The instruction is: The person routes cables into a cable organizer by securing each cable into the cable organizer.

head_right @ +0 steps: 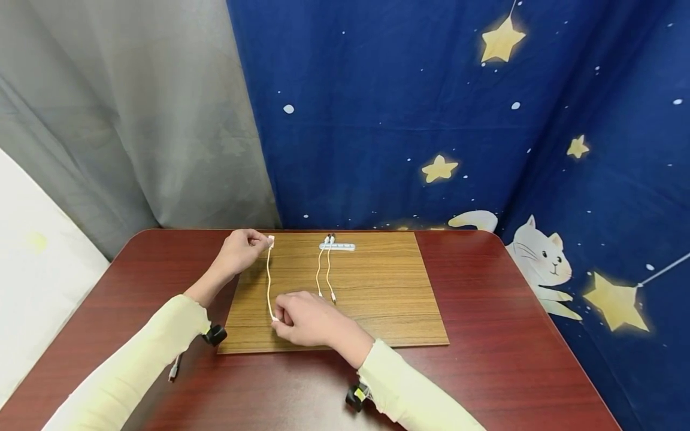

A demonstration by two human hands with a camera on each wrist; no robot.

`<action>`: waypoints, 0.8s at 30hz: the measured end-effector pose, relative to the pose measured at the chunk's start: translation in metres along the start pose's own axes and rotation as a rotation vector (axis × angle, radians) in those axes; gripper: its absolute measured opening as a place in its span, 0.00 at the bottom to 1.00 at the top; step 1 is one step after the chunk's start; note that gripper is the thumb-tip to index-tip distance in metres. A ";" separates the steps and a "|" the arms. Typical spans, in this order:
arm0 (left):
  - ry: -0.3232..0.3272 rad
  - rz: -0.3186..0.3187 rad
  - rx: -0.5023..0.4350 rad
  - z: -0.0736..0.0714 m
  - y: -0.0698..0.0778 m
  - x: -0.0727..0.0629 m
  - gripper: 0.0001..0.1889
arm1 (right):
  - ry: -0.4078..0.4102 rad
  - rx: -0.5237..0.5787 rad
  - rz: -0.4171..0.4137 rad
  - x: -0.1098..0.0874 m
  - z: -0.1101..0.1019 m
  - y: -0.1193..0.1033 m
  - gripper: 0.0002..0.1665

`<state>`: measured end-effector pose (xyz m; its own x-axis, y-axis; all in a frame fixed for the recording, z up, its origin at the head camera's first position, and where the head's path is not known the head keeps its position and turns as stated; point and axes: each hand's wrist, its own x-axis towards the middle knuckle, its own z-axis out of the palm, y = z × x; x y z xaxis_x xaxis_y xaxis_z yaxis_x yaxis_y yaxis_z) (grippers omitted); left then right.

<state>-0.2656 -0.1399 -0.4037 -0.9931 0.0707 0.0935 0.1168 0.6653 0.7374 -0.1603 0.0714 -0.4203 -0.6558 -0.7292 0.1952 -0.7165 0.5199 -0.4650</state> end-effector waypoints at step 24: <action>-0.004 0.029 -0.004 0.010 0.005 0.004 0.14 | 0.022 0.000 -0.009 -0.003 0.000 0.002 0.12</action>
<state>-0.2692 -0.1290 -0.4067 -0.9894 0.0927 0.1119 0.1452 0.6599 0.7372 -0.1600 0.0744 -0.4220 -0.6543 -0.7241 0.2181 -0.7226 0.5135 -0.4629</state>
